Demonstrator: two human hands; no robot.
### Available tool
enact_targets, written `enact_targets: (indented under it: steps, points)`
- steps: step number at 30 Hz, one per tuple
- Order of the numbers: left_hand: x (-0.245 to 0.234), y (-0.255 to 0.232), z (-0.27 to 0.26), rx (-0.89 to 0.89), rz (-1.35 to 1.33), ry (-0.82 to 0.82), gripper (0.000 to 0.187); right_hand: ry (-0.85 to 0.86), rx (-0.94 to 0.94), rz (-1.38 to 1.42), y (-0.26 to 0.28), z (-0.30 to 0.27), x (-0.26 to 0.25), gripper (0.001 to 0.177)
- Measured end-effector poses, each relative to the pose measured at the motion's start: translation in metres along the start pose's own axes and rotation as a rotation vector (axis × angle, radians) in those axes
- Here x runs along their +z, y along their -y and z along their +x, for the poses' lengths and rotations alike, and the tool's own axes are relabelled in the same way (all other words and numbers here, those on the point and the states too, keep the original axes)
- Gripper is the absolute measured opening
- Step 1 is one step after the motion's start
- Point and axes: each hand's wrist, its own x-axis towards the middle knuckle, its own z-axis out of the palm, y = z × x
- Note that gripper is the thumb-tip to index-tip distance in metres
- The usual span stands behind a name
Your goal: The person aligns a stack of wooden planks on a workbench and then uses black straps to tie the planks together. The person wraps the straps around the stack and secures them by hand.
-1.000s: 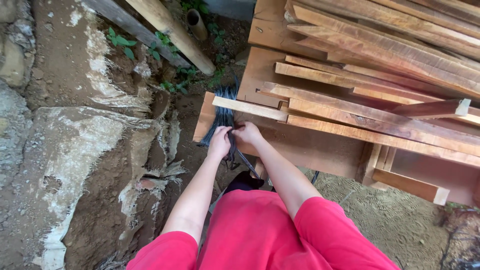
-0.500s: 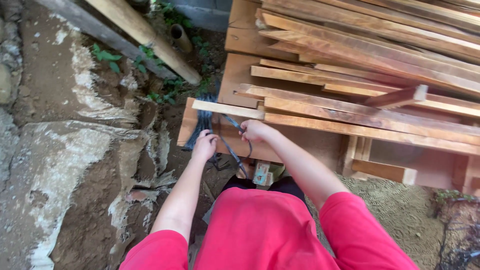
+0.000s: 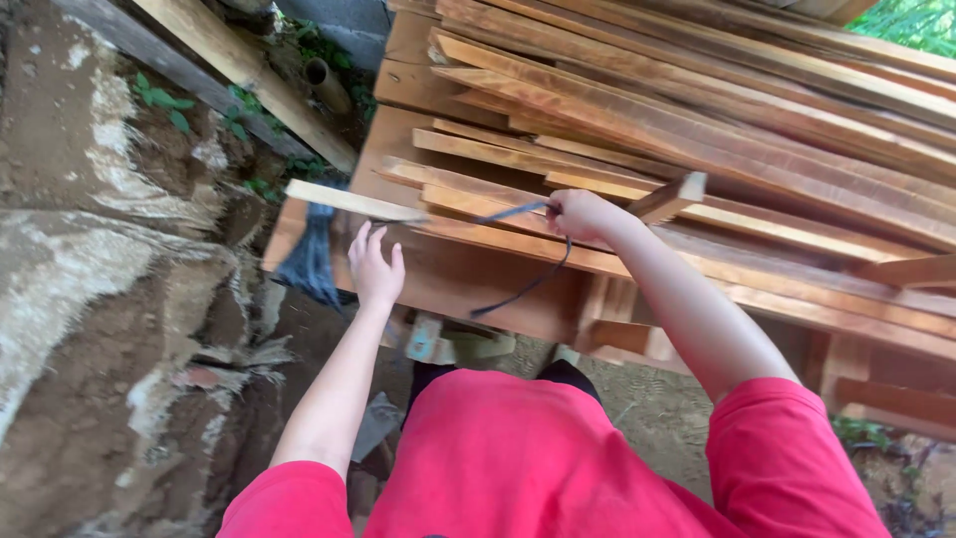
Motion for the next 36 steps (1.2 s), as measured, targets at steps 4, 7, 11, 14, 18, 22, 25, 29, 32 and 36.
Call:
enact_targets:
  steps: [4,7,11,14,18,22,25,29,32,36]
  points:
    - [0.053,-0.097,-0.027,0.089,-0.099,-0.075,0.035,-0.028,-0.024,0.089,-0.070,-0.018,0.008,0.027]
    - [0.096,-0.163,-0.041,0.123,-0.131,-0.017,0.030,-0.125,-0.032,0.148,-0.114,-0.017,0.040,0.022]
    - [0.125,-0.241,-0.062,0.100,-0.048,0.301,0.054,-0.221,-0.097,0.210,-0.158,-0.026,0.071,0.018]
    - [0.136,-0.270,-0.064,0.037,0.053,0.482,0.062,-0.271,-0.108,0.284,-0.162,-0.039,0.072,0.018]
    - [0.135,-0.277,-0.069,-0.029,0.164,0.662,0.071,-0.278,-0.137,0.341,-0.154,-0.063,0.077,0.017]
    - [0.125,-0.284,-0.068,-0.032,0.136,0.689,0.072,-0.299,-0.148,0.459,-0.155,-0.073,0.082,0.011]
    - [0.125,-0.287,-0.069,-0.034,0.177,0.708,0.076,-0.269,-0.163,0.498,-0.150,-0.087,0.075,0.009]
    - [0.120,-0.291,-0.068,-0.048,0.154,0.707,0.074,-0.278,-0.163,0.481,-0.149,-0.082,0.075,0.011]
    - [0.126,-0.287,-0.066,-0.075,0.117,0.691,0.072,-0.284,-0.133,0.459,-0.139,-0.089,0.070,0.016]
    - [0.150,-0.287,-0.054,-0.107,-0.080,0.572,0.074,-0.237,-0.099,0.328,-0.128,-0.099,0.062,0.019]
